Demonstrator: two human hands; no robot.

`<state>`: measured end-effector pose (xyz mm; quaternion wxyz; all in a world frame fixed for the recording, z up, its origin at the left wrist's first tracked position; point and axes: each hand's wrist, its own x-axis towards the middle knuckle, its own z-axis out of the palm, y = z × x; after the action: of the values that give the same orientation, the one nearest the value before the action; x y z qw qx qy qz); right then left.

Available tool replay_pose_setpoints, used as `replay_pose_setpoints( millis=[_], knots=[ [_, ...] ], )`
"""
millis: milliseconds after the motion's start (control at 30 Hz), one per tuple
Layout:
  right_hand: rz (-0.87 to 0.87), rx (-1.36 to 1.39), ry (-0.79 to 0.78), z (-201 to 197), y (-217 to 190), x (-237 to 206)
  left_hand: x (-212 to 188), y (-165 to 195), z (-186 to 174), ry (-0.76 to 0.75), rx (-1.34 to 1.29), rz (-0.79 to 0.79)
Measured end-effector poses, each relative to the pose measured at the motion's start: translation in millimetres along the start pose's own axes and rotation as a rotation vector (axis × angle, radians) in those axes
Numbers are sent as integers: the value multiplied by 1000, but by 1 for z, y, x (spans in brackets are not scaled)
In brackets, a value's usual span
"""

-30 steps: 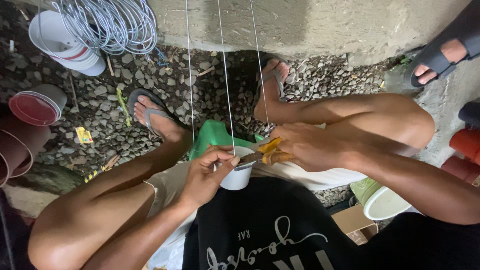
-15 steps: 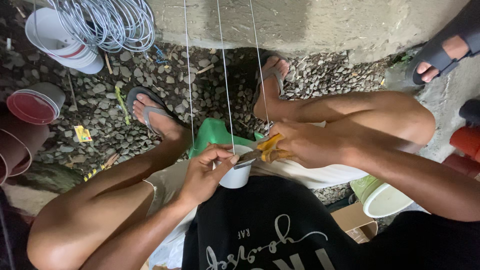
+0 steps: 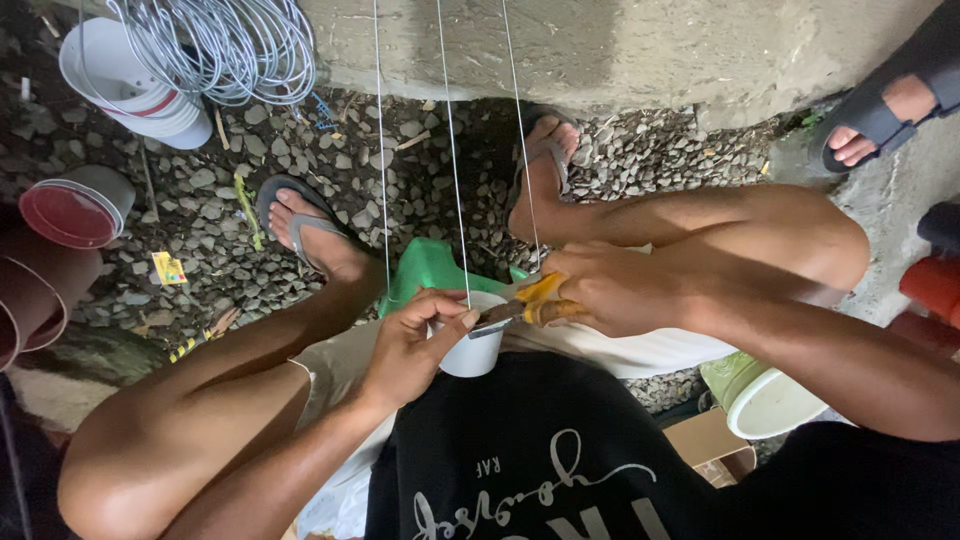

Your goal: The person uses pliers to cut and bend metal wires, then inserts the wires into plastic pots to create hanging supports. The person handles red and white pots and repeatedly bends wire ends to secure them.

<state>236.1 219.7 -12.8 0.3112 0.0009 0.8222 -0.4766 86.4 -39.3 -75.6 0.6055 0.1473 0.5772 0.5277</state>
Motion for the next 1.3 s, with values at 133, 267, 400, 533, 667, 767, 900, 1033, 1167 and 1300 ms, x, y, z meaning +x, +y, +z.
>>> replay_pose_setpoints(
  millis=[133,267,400,533,667,767,900,1033,1167,1300],
  knots=[
    [2,-58,-11,3,3,-1,0,2,1,-1,2,-37],
    [-47,-64,42,5,8,-1,1,5,0,-10,67,4],
    [18,-53,-6,7,9,-1,1,5,-1,-12,51,-48],
    [-56,-94,84,6,9,-2,1,3,0,-27,-7,-56],
    [-13,-126,39,7,10,-2,1,2,0,-22,16,-13],
    [-15,-188,35,8,10,-2,1,2,0,-16,34,-19],
    [-30,-188,64,8,9,-3,2,3,0,-10,50,-30],
    [1,-228,31,7,7,-3,1,3,0,-16,56,-60],
    [-24,-33,10,5,5,-1,1,0,0,-15,9,-55],
    [-1,39,-4,4,2,-1,1,-1,0,-20,11,-34]
  ],
)
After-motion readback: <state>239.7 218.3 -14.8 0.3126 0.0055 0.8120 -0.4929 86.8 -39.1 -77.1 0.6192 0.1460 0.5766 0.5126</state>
